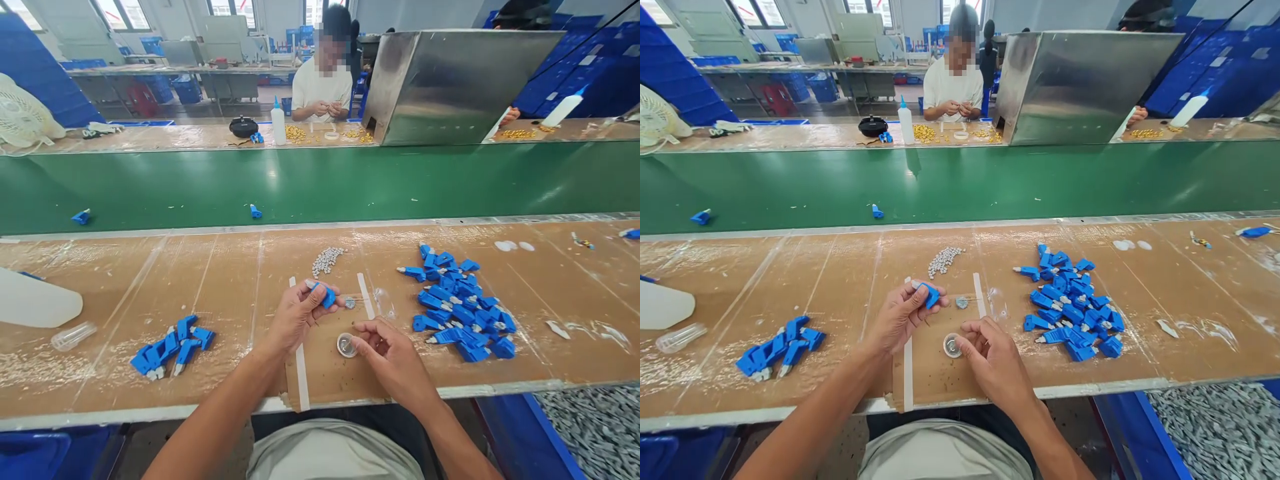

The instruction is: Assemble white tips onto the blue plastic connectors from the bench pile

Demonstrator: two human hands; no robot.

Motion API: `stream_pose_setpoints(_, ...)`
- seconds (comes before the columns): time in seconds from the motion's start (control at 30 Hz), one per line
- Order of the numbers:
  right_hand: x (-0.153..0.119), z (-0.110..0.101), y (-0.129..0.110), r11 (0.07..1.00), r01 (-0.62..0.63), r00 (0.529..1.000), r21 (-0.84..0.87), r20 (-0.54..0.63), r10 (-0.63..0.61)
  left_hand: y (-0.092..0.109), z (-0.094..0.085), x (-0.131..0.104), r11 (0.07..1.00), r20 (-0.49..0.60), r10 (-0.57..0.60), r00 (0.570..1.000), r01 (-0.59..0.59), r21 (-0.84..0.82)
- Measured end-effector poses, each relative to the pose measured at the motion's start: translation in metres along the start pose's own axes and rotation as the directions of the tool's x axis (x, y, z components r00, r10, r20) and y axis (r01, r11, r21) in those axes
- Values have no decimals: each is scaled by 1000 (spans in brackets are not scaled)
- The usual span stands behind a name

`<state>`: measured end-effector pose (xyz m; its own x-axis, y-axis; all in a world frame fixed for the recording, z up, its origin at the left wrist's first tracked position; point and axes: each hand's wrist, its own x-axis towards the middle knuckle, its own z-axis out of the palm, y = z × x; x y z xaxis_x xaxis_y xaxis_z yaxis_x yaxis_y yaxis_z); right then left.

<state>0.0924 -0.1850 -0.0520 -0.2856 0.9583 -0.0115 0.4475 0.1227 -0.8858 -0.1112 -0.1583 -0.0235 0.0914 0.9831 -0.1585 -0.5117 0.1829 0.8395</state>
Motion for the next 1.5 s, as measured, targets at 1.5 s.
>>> stream_pose_setpoints(1.5, 6, -17, -14, 887, 88, 938, 454, -337, 80, -25, 4, -44, 928, 137, -296, 945, 318, -193)
